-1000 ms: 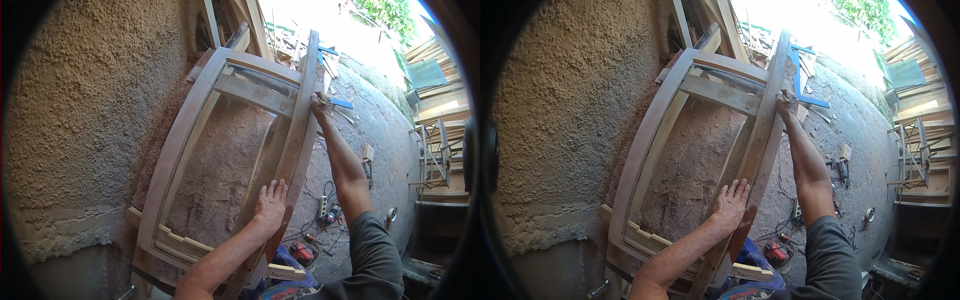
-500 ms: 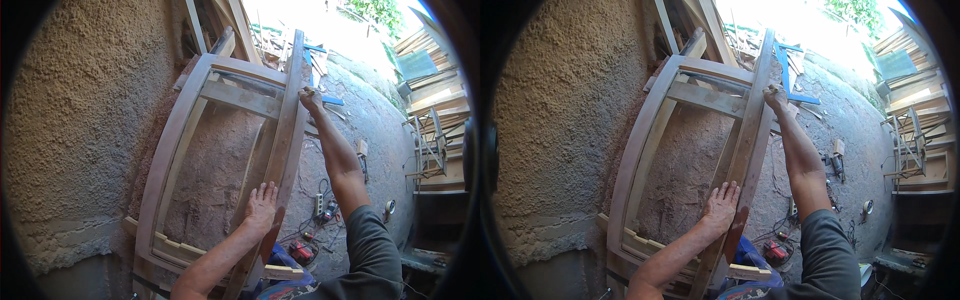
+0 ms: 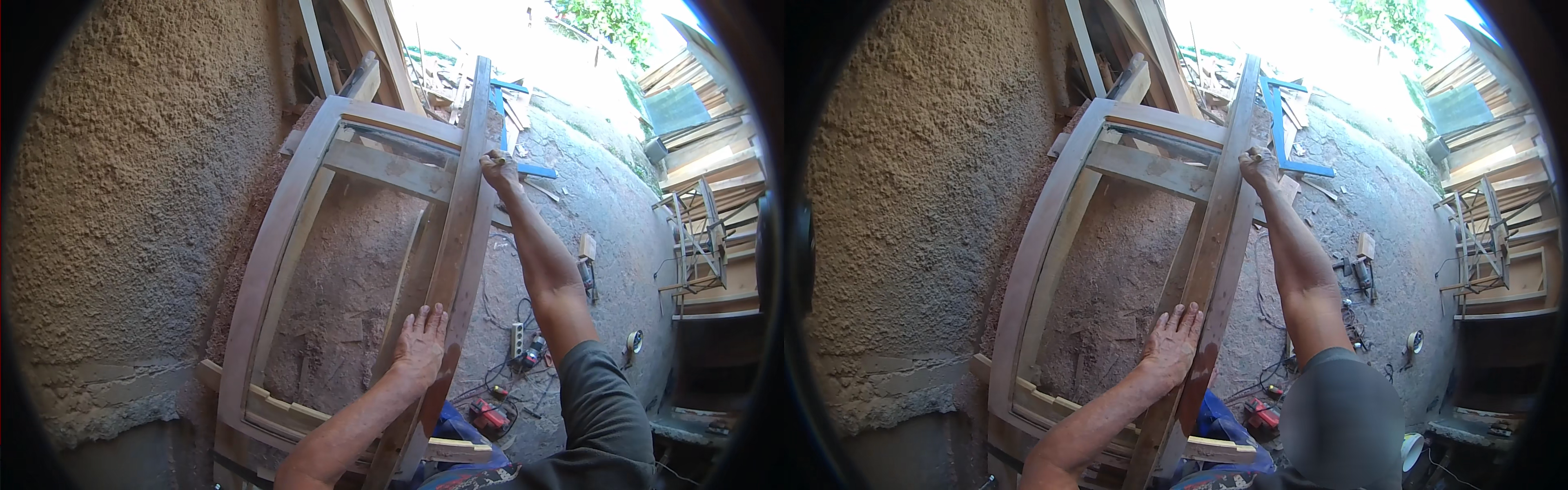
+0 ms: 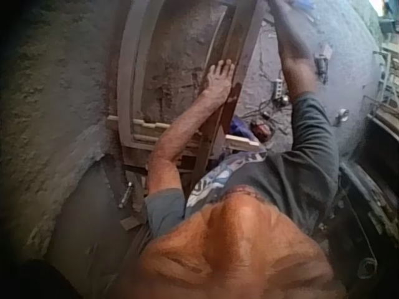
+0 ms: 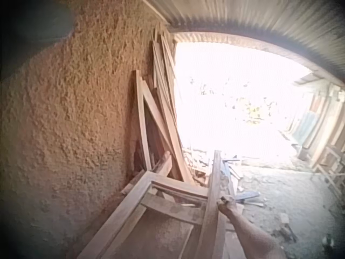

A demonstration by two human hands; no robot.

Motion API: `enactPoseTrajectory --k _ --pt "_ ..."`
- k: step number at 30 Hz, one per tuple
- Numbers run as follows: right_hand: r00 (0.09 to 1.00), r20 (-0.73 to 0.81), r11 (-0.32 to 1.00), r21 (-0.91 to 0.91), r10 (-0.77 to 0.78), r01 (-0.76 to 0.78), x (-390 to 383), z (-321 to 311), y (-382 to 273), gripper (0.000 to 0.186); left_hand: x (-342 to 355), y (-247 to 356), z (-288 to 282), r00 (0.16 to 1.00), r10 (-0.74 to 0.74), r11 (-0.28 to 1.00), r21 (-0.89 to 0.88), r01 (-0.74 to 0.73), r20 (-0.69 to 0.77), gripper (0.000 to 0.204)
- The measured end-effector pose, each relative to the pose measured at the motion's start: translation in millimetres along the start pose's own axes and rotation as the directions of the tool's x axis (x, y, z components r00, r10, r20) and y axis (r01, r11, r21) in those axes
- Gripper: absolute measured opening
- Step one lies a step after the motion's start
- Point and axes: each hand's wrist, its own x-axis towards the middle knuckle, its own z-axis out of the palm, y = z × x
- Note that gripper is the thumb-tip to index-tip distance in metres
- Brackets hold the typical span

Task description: The person applies a liquid finish to a wooden frame using a bottle and a cloth, then wipes the surface to spread the finish. The person works on the frame edges and surfaces in a cluttered workshop.

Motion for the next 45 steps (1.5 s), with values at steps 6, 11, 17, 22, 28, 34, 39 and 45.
enactPoseTrajectory --k 6,11,17,22,28,34,39,45 --pt "0.997 -0.075 0.994 0.113 0.012 -0.004 -17.0 0.7 -12.8 0.029 0.2 -1.7 3.7 1.0 -0.018 1.0 -0.017 0.018 0.011 0.069" --pt "0.999 0.03 0.999 0.01 0.037 -0.037 -8.7 -4.5 -11.6 0.031 -1.0 -1.6 0.0 0.999 -0.004 0.999 -0.044 0.005 0.037 0.073" --pt "1.0 0.019 0.999 0.046 0.0 -0.001 -10.0 -5.0 -15.9 0.029 -1.4 -3.9 -1.8 0.999 -0.001 0.999 -0.042 0.003 0.044 0.075" --pt "0.998 0.064 0.999 0.041 0.025 -0.028 -6.0 -3.9 -14.0 0.028 -0.5 -2.5 3.9 1.0 -0.013 1.0 -0.003 0.013 0.015 0.073" --pt "0.999 0.031 1.0 0.02 0.011 -0.012 3.3 2.8 4.3 0.027 1.4 1.0 5.0 1.0 -0.003 0.996 0.092 0.004 -0.016 0.074" --pt "0.991 -0.132 0.998 0.037 -0.036 0.041 12.8 18.8 17.4 0.019 2.2 0.3 0.2 0.999 0.047 0.999 0.006 -0.047 -0.027 0.07" --pt "0.996 -0.088 1.0 0.029 0.007 -0.004 6.5 15.3 -0.6 0.021 10.6 -5.1 20.2 0.999 0.038 0.996 0.085 -0.035 -0.026 0.099" --pt "0.99 -0.139 0.999 0.033 -0.033 0.038 -7.2 7.3 -8.8 0.021 9.5 -4.1 15.9 0.999 0.038 0.995 0.09 -0.036 -0.012 0.1"
